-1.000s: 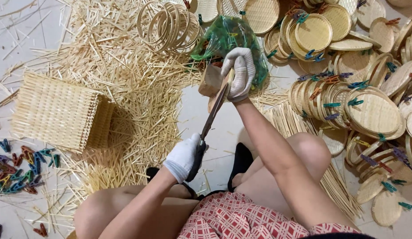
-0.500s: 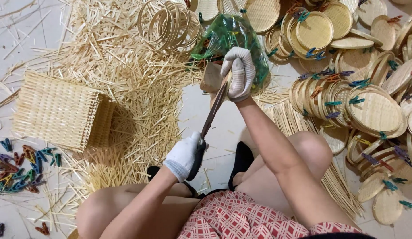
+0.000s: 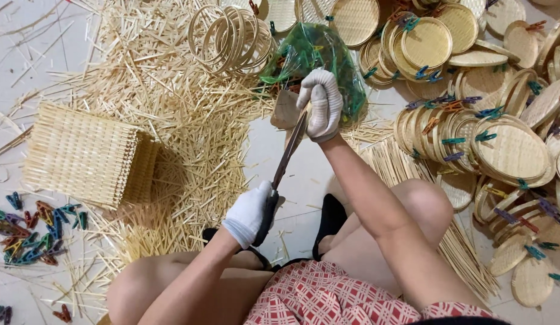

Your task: The person is weaving bamboo strips into circular components for baskets and using scissors to trim excess material.

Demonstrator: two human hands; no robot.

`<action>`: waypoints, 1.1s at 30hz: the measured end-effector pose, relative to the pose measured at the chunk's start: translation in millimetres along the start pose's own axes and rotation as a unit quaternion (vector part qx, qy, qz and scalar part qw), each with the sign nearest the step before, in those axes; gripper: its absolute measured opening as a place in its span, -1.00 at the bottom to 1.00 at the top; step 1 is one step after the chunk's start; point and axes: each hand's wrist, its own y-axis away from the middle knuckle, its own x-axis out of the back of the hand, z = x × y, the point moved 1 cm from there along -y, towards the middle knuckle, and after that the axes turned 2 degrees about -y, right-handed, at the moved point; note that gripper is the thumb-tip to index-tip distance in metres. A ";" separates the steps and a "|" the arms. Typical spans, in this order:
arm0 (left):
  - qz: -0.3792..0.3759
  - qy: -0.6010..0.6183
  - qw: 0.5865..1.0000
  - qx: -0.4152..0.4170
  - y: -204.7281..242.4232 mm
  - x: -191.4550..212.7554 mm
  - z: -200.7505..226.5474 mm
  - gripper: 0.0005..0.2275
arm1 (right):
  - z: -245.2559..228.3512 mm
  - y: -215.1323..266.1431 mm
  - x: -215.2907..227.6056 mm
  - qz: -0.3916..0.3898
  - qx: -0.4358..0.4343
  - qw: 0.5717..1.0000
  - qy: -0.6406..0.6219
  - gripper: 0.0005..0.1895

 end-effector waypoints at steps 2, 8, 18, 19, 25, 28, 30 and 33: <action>-0.005 0.038 0.998 0.041 -7.6 5.5 -10.0 -0.78 | 6.5 -5.5 2.9 0.033 -0.015 0.999 -0.030 -0.69; 0.035 -0.097 0.969 0.225 -33.5 18.8 -111.2 -0.57 | 36.4 -18.9 33.6 0.105 -0.066 0.959 -0.256 -0.71; 0.036 0.037 0.982 0.181 -36.1 14.4 -128.7 -0.54 | 8.4 -23.6 29.3 0.062 -0.095 0.874 -0.472 -0.65; 0.039 0.039 0.982 0.183 -37.2 2.0 -112.0 -0.54 | 1.7 -22.2 20.4 0.059 -0.096 0.874 -0.473 -0.65; -0.086 0.741 0.666 0.034 -19.0 -11.2 -25.0 -0.46 | -33.0 5.0 -34.3 0.020 -0.083 0.901 -0.426 -0.74; -0.007 0.808 0.589 -0.008 -2.0 10.0 -27.3 -0.61 | -51.1 14.9 -25.0 -0.025 -0.104 0.913 -0.393 -0.74; 0.055 0.735 0.674 -0.051 13.0 30.4 -29.2 -0.69 | -71.8 12.3 -7.3 -0.068 -0.195 0.911 -0.357 -0.69; 0.135 0.530 0.833 -0.085 36.4 62.2 -40.6 -0.77 | -105.5 3.6 37.0 -0.196 -0.273 0.937 -0.091 -0.64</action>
